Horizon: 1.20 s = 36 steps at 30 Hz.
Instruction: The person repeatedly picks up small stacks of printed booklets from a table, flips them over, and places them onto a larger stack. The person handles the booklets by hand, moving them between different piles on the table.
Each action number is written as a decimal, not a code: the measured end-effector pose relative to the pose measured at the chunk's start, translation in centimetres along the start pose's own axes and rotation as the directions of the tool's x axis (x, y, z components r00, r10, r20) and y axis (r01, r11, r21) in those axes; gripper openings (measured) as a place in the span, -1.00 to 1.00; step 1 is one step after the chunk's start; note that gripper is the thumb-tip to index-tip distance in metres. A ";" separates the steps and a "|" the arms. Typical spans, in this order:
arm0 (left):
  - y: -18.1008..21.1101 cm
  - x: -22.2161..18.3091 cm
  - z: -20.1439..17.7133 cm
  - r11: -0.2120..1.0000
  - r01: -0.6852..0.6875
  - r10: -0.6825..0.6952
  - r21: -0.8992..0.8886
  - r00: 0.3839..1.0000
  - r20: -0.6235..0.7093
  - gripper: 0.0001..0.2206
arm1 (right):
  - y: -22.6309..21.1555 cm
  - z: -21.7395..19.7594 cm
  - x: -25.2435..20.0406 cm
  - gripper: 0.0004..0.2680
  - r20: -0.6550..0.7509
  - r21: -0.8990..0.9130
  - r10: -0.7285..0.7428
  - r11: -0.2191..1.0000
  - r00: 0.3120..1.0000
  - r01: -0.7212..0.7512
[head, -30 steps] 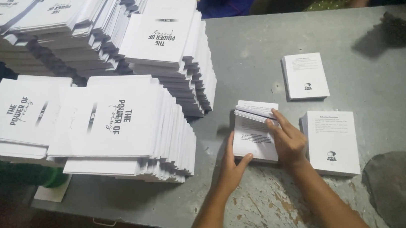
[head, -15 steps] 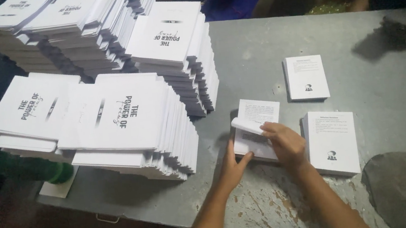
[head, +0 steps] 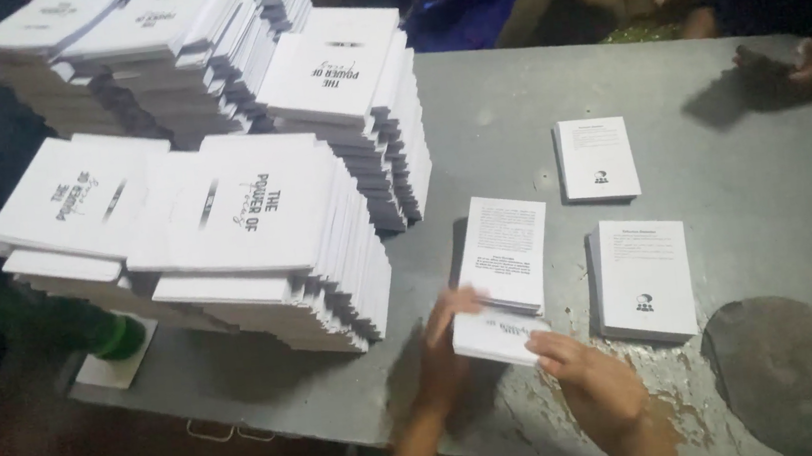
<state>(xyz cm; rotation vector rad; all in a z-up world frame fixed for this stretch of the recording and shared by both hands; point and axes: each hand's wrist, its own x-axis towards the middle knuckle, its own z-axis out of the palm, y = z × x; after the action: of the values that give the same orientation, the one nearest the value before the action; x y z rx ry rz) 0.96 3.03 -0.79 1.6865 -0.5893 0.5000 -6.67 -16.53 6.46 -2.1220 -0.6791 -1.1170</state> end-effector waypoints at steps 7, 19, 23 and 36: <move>10.1 -1.0 -3.9 0.990 0.055 -0.066 -0.133 0.995 -0.081 -0.93 | -5.0 -5.0 3.1 -0.90 0.213 0.374 -0.103 0.927 0.972 0.016; 11.0 -1.2 -5.1 0.987 -0.124 0.137 0.098 0.980 -0.144 -0.80 | -6.9 -8.3 0.6 -0.72 0.728 0.364 0.002 0.846 0.686 -0.389; 11.0 -1.3 -5.0 0.973 -0.181 0.202 0.142 0.968 -0.151 -0.81 | -6.6 -6.6 -1.0 -0.65 0.840 0.307 0.512 -0.173 0.181 -0.936; 6.4 -6.1 -5.2 0.439 0.758 -0.898 0.482 0.392 0.201 -0.51 | -1.5 0.7 -2.5 -0.73 0.545 -0.163 0.836 0.179 0.063 -0.970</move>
<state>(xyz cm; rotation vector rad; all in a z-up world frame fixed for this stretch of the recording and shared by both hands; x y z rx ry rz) -7.81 7.85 1.28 2.1639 0.1533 -0.6157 -8.63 -15.38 4.50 -1.9548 0.4373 0.3488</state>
